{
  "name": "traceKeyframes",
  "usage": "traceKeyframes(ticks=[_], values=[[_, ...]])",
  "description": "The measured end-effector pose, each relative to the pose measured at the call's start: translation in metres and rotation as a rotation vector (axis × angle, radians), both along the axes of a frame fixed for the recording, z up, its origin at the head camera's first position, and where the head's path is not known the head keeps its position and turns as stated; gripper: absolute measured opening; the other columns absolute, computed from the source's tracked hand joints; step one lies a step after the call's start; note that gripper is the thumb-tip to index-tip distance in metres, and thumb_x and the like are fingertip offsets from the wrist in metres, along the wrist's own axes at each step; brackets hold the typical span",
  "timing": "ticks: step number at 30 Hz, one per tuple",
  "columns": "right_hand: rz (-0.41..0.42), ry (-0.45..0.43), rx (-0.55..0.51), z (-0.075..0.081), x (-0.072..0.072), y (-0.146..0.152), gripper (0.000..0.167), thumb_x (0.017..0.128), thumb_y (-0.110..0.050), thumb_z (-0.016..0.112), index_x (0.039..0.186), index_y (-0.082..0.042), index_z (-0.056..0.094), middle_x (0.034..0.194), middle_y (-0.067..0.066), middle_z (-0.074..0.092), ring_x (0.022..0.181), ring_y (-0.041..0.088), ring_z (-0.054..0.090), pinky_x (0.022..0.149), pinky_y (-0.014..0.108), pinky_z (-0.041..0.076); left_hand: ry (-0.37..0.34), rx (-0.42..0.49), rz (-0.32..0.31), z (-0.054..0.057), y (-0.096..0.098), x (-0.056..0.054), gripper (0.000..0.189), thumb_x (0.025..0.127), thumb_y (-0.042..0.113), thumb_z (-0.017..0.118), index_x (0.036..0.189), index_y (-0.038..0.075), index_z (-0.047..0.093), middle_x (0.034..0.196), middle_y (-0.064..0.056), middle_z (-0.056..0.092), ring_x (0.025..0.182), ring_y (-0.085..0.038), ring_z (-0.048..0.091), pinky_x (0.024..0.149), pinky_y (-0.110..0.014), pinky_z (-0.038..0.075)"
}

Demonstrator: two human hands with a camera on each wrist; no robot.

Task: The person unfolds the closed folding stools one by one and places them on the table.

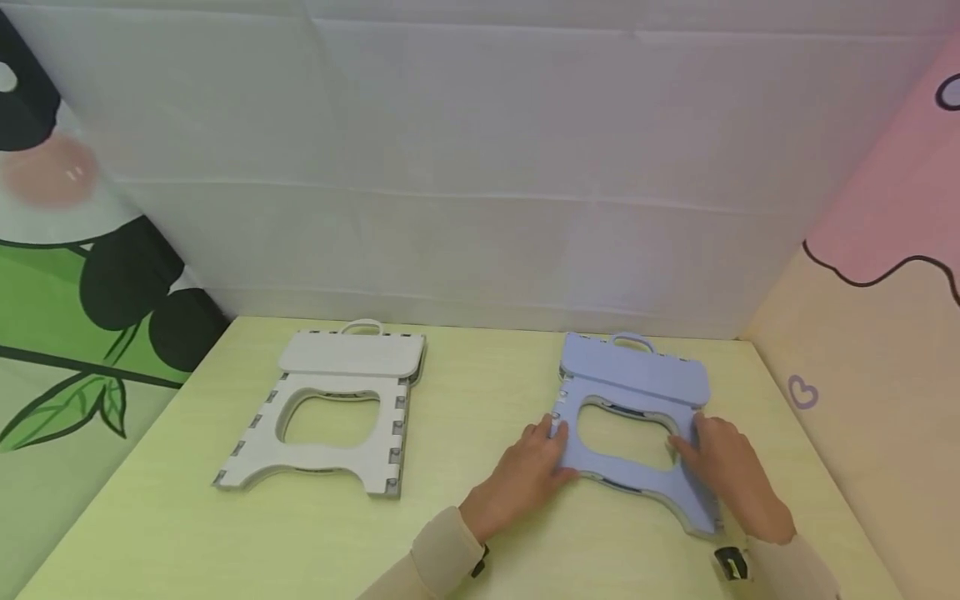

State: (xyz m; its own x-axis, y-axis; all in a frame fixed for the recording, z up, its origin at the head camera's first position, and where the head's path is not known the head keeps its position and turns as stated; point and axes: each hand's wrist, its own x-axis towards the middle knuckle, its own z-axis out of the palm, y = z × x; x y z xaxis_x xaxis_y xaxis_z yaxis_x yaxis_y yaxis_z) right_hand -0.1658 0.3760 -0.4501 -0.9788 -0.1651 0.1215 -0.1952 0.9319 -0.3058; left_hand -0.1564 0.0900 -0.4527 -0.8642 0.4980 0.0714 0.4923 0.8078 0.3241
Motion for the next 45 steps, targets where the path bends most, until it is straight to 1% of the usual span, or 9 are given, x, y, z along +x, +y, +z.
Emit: traceKeyframes(ticks=[7,12,15,17,21,24,29,38,45], values=[[-0.015,-0.008,-0.047,-0.001,0.007,-0.003,0.033,0.092,-0.013,0.076,0.089,0.015,0.059,0.066,0.004,0.048,0.060,0.018,0.043,0.051,0.030,0.036,0.008,0.015,-0.071,-0.001,-0.015,-0.004,0.059,0.098,0.032,0.071,0.144,-0.001,0.054,0.145,-0.024,0.053,0.122,-0.031,0.058,0.086,-0.034,0.058],[-0.039,-0.001,-0.070,-0.002,0.012,-0.006,0.033,0.092,-0.014,0.077,0.075,0.000,0.052,0.065,0.004,0.051,0.059,0.017,0.044,0.050,0.030,0.037,-0.014,0.023,-0.102,-0.002,-0.022,-0.008,0.059,0.099,0.030,0.070,0.145,-0.001,0.053,0.147,-0.025,0.051,0.127,-0.032,0.055,0.095,-0.037,0.056],[-0.059,0.005,-0.085,-0.002,0.017,-0.010,0.036,0.091,-0.015,0.078,0.074,-0.002,0.050,0.066,0.005,0.054,0.060,0.018,0.047,0.051,0.029,0.039,-0.031,0.024,-0.115,-0.005,-0.025,-0.011,0.059,0.099,0.030,0.069,0.147,-0.002,0.052,0.149,-0.026,0.049,0.131,-0.033,0.053,0.100,-0.039,0.053],[-0.078,0.001,-0.102,-0.002,0.020,-0.012,0.037,0.090,-0.016,0.079,0.075,-0.002,0.049,0.068,0.009,0.059,0.061,0.021,0.055,0.051,0.031,0.043,-0.036,0.025,-0.126,-0.007,-0.028,-0.013,0.060,0.100,0.030,0.069,0.147,-0.002,0.051,0.150,-0.027,0.048,0.133,-0.034,0.052,0.102,-0.039,0.052],[-0.116,-0.002,-0.150,-0.003,0.026,-0.016,0.036,0.089,-0.017,0.081,0.087,0.009,0.057,0.080,0.026,0.068,0.073,0.038,0.070,0.056,0.042,0.056,-0.055,0.018,-0.137,-0.007,-0.034,-0.016,0.060,0.100,0.031,0.068,0.149,0.000,0.051,0.153,-0.025,0.046,0.136,-0.033,0.050,0.104,-0.040,0.051],[-0.143,-0.018,-0.170,-0.003,0.029,-0.019,0.044,0.089,-0.020,0.081,0.098,0.016,0.058,0.087,0.034,0.068,0.079,0.044,0.071,0.061,0.047,0.059,-0.091,0.020,-0.140,-0.004,-0.039,-0.017,0.061,0.100,0.031,0.068,0.151,0.002,0.049,0.156,-0.023,0.043,0.140,-0.032,0.047,0.107,-0.041,0.049],[-0.169,-0.035,-0.187,-0.002,0.034,-0.026,0.046,0.089,-0.022,0.081,0.101,0.017,0.058,0.090,0.034,0.068,0.080,0.043,0.071,0.063,0.049,0.059,-0.151,0.029,-0.149,0.003,-0.046,-0.019,0.063,0.101,0.030,0.067,0.153,0.003,0.046,0.159,-0.022,0.039,0.145,-0.033,0.042,0.114,-0.040,0.042],[-0.215,-0.095,-0.191,0.001,0.041,-0.038,0.056,0.092,-0.029,0.079,0.109,0.019,0.057,0.095,0.033,0.067,0.083,0.041,0.070,0.066,0.048,0.058,-0.184,0.029,-0.187,0.007,-0.056,-0.025,0.060,0.102,0.024,0.064,0.154,0.002,0.043,0.161,-0.024,0.035,0.145,-0.036,0.040,0.114,-0.041,0.041],[-0.238,-0.079,-0.198,0.000,0.049,-0.045,0.060,0.091,-0.031,0.079,0.112,0.020,0.056,0.096,0.031,0.067,0.082,0.038,0.069,0.068,0.050,0.057,-0.254,0.047,-0.196,0.010,-0.062,-0.031,0.061,0.103,0.023,0.064,0.156,0.005,0.041,0.163,-0.020,0.032,0.149,-0.035,0.034,0.120,-0.043,0.033]])
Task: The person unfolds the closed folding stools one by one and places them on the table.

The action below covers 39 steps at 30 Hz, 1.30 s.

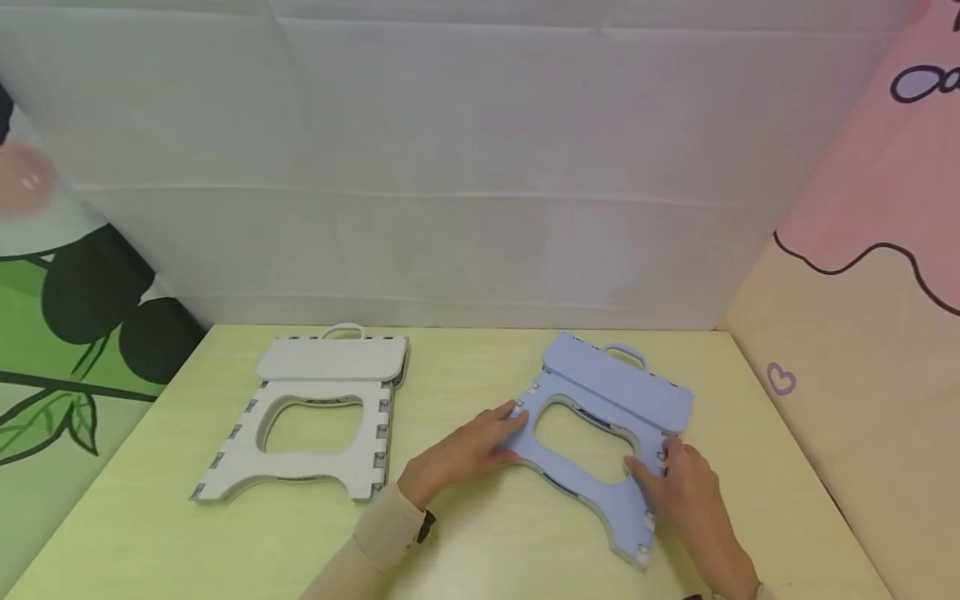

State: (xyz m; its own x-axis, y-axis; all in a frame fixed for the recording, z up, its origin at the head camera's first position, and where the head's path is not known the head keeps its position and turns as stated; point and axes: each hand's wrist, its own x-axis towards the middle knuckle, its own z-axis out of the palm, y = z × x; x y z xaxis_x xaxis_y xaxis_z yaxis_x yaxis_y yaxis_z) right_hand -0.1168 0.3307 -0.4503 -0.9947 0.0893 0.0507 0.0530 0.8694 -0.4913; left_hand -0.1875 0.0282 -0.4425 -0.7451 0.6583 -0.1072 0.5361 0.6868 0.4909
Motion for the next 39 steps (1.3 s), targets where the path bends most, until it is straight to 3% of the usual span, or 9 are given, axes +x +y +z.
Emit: traceKeyframes(ticks=[9,18,26,29,34,39], values=[[-0.037,0.040,0.010,-0.004,0.009,-0.013,0.049,0.090,-0.030,0.081,0.097,0.011,0.056,0.079,0.016,0.062,0.071,0.028,0.061,0.061,0.042,0.049,-0.003,0.044,-0.067,0.000,-0.009,-0.011,0.062,0.100,0.017,0.068,0.154,0.001,0.043,0.161,-0.024,0.035,0.145,-0.034,0.040,0.118,-0.040,0.036],[-0.063,0.038,0.009,-0.005,0.014,-0.023,0.054,0.090,-0.029,0.081,0.104,0.016,0.054,0.081,0.020,0.061,0.073,0.031,0.061,0.065,0.049,0.051,-0.031,0.088,-0.113,-0.001,-0.017,-0.018,0.062,0.099,0.014,0.069,0.153,0.000,0.044,0.160,-0.028,0.033,0.147,-0.037,0.037,0.119,-0.043,0.034],[-0.051,0.023,0.012,-0.001,0.013,-0.018,0.051,0.092,-0.028,0.079,0.104,0.016,0.056,0.090,0.027,0.067,0.081,0.039,0.068,0.071,0.054,0.054,-0.071,0.086,-0.062,-0.004,-0.010,-0.016,0.063,0.100,0.019,0.069,0.155,0.003,0.042,0.162,-0.027,0.029,0.150,-0.037,0.032,0.120,-0.043,0.033],[-0.032,0.047,0.026,0.003,0.014,-0.015,0.049,0.092,-0.026,0.079,0.105,0.016,0.058,0.095,0.030,0.068,0.084,0.041,0.069,0.072,0.055,0.055,-0.030,0.074,-0.040,-0.004,-0.005,-0.012,0.062,0.100,0.022,0.069,0.154,0.003,0.044,0.160,-0.027,0.032,0.149,-0.037,0.033,0.119,-0.044,0.034],[-0.006,0.096,0.056,0.010,0.015,-0.010,0.042,0.091,-0.025,0.079,0.103,0.011,0.064,0.094,0.024,0.071,0.082,0.038,0.070,0.063,0.050,0.056,0.156,0.058,-0.036,-0.003,0.004,-0.005,0.057,0.102,0.026,0.068,0.149,0.000,0.050,0.152,-0.024,0.046,0.142,-0.035,0.043,0.117,-0.042,0.037],[0.003,0.152,0.070,0.018,0.010,-0.005,0.037,0.092,-0.025,0.078,0.104,0.008,0.066,0.092,0.019,0.072,0.082,0.037,0.070,0.059,0.049,0.054,0.282,0.087,-0.009,-0.001,0.015,0.002,0.049,0.100,0.027,0.070,0.140,0.000,0.059,0.139,-0.017,0.059,0.128,-0.031,0.056,0.109,-0.038,0.045]])
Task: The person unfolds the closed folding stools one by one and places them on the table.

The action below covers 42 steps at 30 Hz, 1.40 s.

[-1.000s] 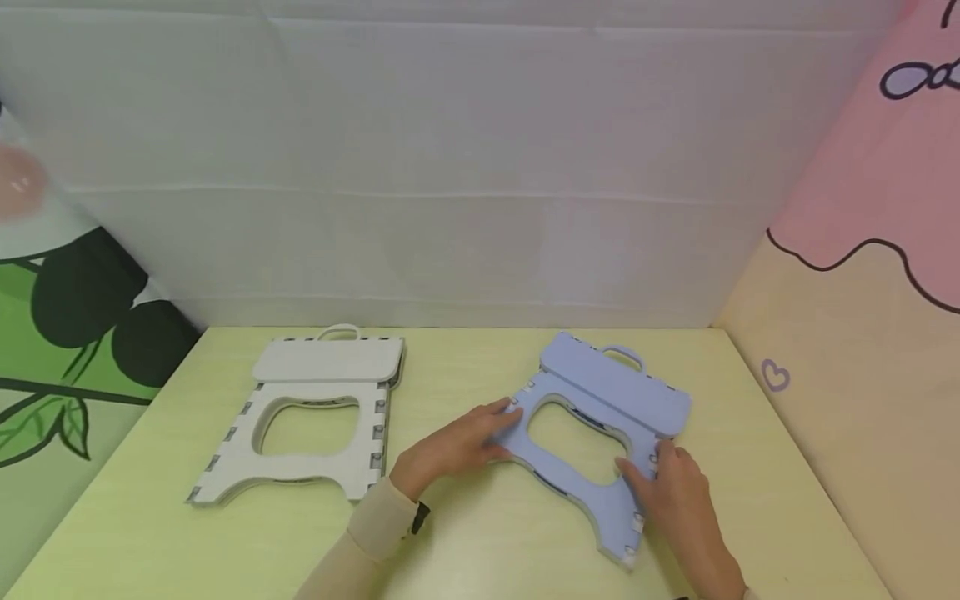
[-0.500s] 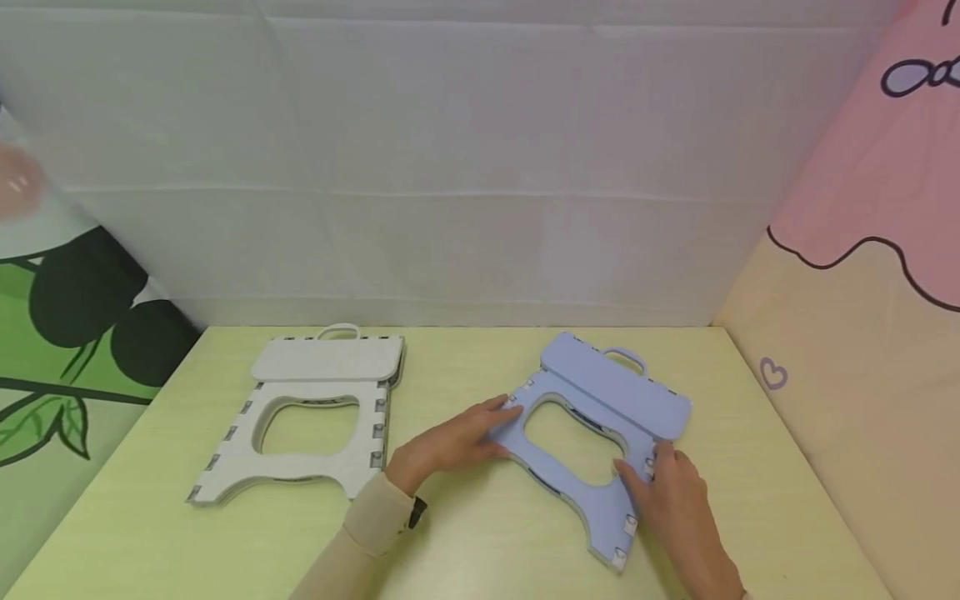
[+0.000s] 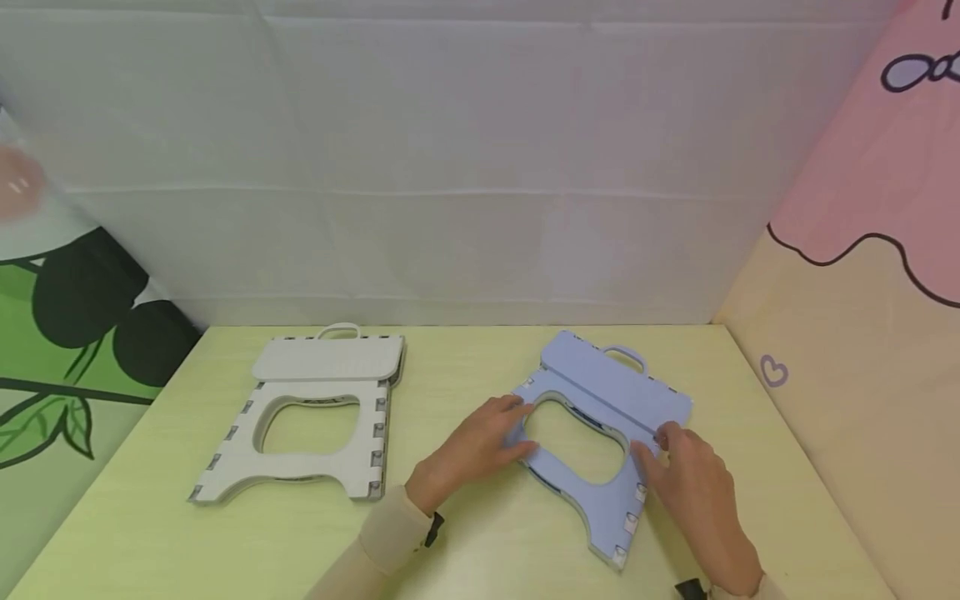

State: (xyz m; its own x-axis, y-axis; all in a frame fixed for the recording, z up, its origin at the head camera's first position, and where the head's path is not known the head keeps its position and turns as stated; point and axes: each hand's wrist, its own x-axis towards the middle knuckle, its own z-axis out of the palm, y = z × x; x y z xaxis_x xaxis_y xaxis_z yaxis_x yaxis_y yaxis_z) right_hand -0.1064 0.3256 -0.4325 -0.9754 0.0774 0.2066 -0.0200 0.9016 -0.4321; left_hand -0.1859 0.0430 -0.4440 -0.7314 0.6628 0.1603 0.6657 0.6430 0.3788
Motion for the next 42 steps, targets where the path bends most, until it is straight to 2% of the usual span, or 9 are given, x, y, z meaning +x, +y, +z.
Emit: traceKeyframes(ticks=[3,10,18,23,30,36,42], values=[[0.011,0.051,0.007,0.002,-0.006,0.002,0.036,0.091,-0.021,0.078,0.106,0.010,0.066,0.092,0.022,0.071,0.080,0.039,0.070,0.056,0.050,0.054,0.053,0.022,0.015,0.000,0.006,0.004,0.045,0.098,0.028,0.072,0.135,0.002,0.064,0.131,-0.013,0.064,0.120,-0.028,0.060,0.103,-0.034,0.049],[0.018,0.147,0.024,0.000,-0.019,0.008,0.039,0.088,-0.017,0.080,0.110,0.012,0.065,0.095,0.025,0.070,0.075,0.036,0.065,0.052,0.046,0.050,0.136,0.033,0.009,-0.003,0.022,0.010,0.041,0.097,0.030,0.073,0.129,0.004,0.068,0.122,-0.009,0.069,0.114,-0.023,0.064,0.102,-0.032,0.050],[0.029,0.224,0.030,0.001,-0.035,0.015,0.039,0.086,-0.013,0.080,0.111,0.014,0.066,0.098,0.030,0.068,0.083,0.045,0.065,0.062,0.057,0.053,0.207,0.029,0.045,-0.004,0.038,0.020,0.039,0.096,0.036,0.074,0.123,0.008,0.072,0.113,-0.003,0.072,0.101,-0.018,0.067,0.086,-0.024,0.054],[0.024,0.198,0.015,0.002,-0.043,0.018,0.039,0.088,-0.012,0.078,0.112,0.015,0.065,0.099,0.032,0.066,0.083,0.044,0.065,0.060,0.056,0.053,0.242,0.006,0.071,-0.004,0.046,0.027,0.040,0.095,0.042,0.074,0.120,0.011,0.073,0.109,0.000,0.073,0.098,-0.015,0.067,0.080,-0.022,0.054],[0.017,0.165,0.005,-0.001,-0.049,0.021,0.040,0.090,-0.013,0.077,0.113,0.017,0.064,0.102,0.035,0.065,0.081,0.044,0.064,0.060,0.056,0.053,0.316,0.032,0.107,-0.002,0.054,0.035,0.037,0.092,0.045,0.077,0.111,0.013,0.076,0.101,0.003,0.073,0.089,-0.012,0.066,0.074,-0.018,0.052],[0.013,0.146,0.013,-0.004,-0.058,0.026,0.042,0.091,-0.014,0.075,0.115,0.018,0.062,0.105,0.038,0.064,0.083,0.049,0.064,0.061,0.059,0.053,0.313,0.055,0.116,-0.002,0.058,0.039,0.037,0.091,0.044,0.078,0.109,0.012,0.076,0.097,0.002,0.073,0.084,-0.011,0.065,0.074,-0.017,0.051],[0.023,0.131,0.013,-0.007,-0.067,0.030,0.043,0.094,-0.016,0.072,0.118,0.018,0.060,0.109,0.038,0.063,0.090,0.052,0.063,0.068,0.063,0.052,0.257,0.032,0.145,-0.001,0.065,0.043,0.036,0.093,0.044,0.075,0.110,0.012,0.076,0.098,0.002,0.072,0.085,-0.011,0.064,0.071,-0.018,0.051]])
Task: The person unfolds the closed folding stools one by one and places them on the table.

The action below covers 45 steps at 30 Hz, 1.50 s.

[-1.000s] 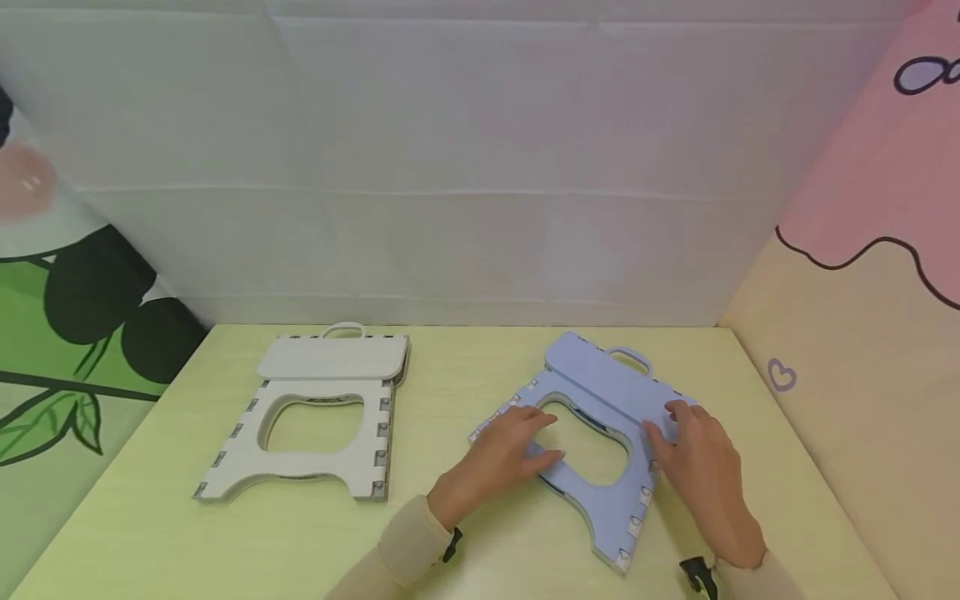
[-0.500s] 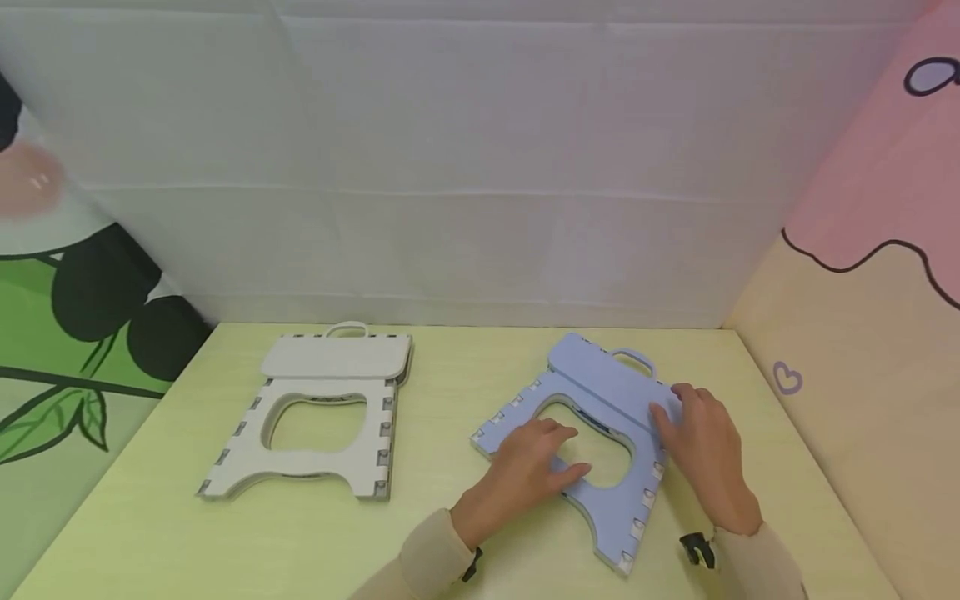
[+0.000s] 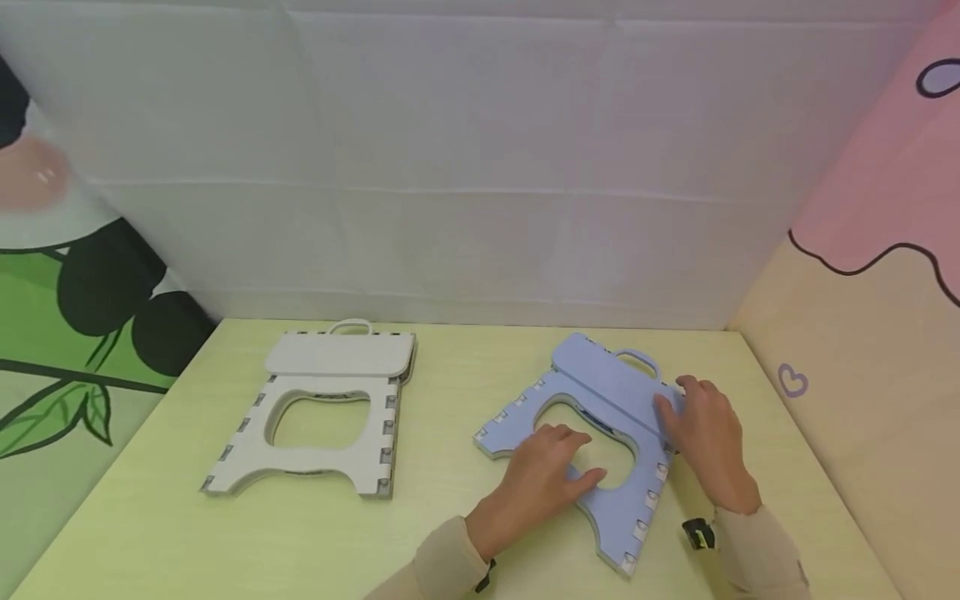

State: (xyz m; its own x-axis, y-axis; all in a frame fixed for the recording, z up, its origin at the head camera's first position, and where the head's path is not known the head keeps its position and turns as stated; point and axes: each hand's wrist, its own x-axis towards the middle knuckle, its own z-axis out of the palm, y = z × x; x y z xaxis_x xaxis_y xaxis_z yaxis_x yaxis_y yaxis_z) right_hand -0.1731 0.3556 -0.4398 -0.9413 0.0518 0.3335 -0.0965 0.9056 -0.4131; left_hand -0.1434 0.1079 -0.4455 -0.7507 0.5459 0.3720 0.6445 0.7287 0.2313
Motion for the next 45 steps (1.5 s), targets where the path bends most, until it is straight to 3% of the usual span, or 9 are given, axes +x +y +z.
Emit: traceKeyframes(ticks=[6,12,22,32,39,45], values=[[0.035,-0.009,-0.036,0.000,-0.007,0.002,0.038,0.097,-0.011,0.066,0.118,0.020,0.059,0.107,0.041,0.062,0.093,0.055,0.062,0.073,0.066,0.050,-0.066,-0.020,0.036,0.001,0.008,0.006,0.039,0.095,0.046,0.072,0.113,0.012,0.074,0.100,0.002,0.071,0.088,-0.010,0.063,0.070,-0.017,0.051],[0.069,-0.077,-0.066,0.002,-0.019,0.006,0.038,0.101,-0.011,0.062,0.121,0.020,0.056,0.113,0.043,0.060,0.097,0.056,0.063,0.078,0.065,0.052,-0.118,-0.035,0.082,-0.002,0.015,0.010,0.040,0.096,0.049,0.070,0.113,0.014,0.073,0.102,0.004,0.069,0.090,-0.009,0.061,0.072,-0.019,0.051],[0.104,-0.190,-0.114,0.004,-0.030,0.017,0.044,0.105,-0.019,0.059,0.127,0.018,0.054,0.123,0.042,0.058,0.105,0.057,0.062,0.084,0.064,0.054,-0.076,-0.034,0.100,-0.004,0.027,0.019,0.034,0.095,0.049,0.070,0.103,0.016,0.073,0.100,0.005,0.069,0.087,-0.009,0.061,0.070,-0.020,0.050],[0.097,-0.276,-0.176,0.001,-0.041,0.022,0.050,0.106,-0.028,0.058,0.130,0.015,0.055,0.128,0.039,0.058,0.112,0.055,0.061,0.088,0.062,0.054,-0.131,-0.064,0.100,-0.006,0.039,0.027,0.035,0.097,0.050,0.067,0.109,0.017,0.071,0.102,0.007,0.067,0.090,-0.008,0.059,0.072,-0.019,0.048],[0.102,-0.319,-0.193,-0.004,-0.049,0.026,0.055,0.106,-0.031,0.057,0.134,0.016,0.052,0.130,0.040,0.056,0.115,0.056,0.059,0.090,0.063,0.054,-0.060,-0.081,0.105,-0.011,0.048,0.032,0.034,0.095,0.051,0.068,0.102,0.018,0.070,0.097,0.007,0.066,0.087,-0.008,0.058,0.069,-0.019,0.046],[0.104,-0.385,-0.217,-0.003,-0.054,0.027,0.060,0.107,-0.036,0.054,0.137,0.016,0.049,0.133,0.041,0.054,0.119,0.056,0.056,0.092,0.063,0.052,-0.092,-0.114,0.110,-0.011,0.056,0.037,0.042,0.096,0.056,0.065,0.111,0.017,0.071,0.104,0.008,0.066,0.092,-0.007,0.058,0.074,-0.019,0.048]])
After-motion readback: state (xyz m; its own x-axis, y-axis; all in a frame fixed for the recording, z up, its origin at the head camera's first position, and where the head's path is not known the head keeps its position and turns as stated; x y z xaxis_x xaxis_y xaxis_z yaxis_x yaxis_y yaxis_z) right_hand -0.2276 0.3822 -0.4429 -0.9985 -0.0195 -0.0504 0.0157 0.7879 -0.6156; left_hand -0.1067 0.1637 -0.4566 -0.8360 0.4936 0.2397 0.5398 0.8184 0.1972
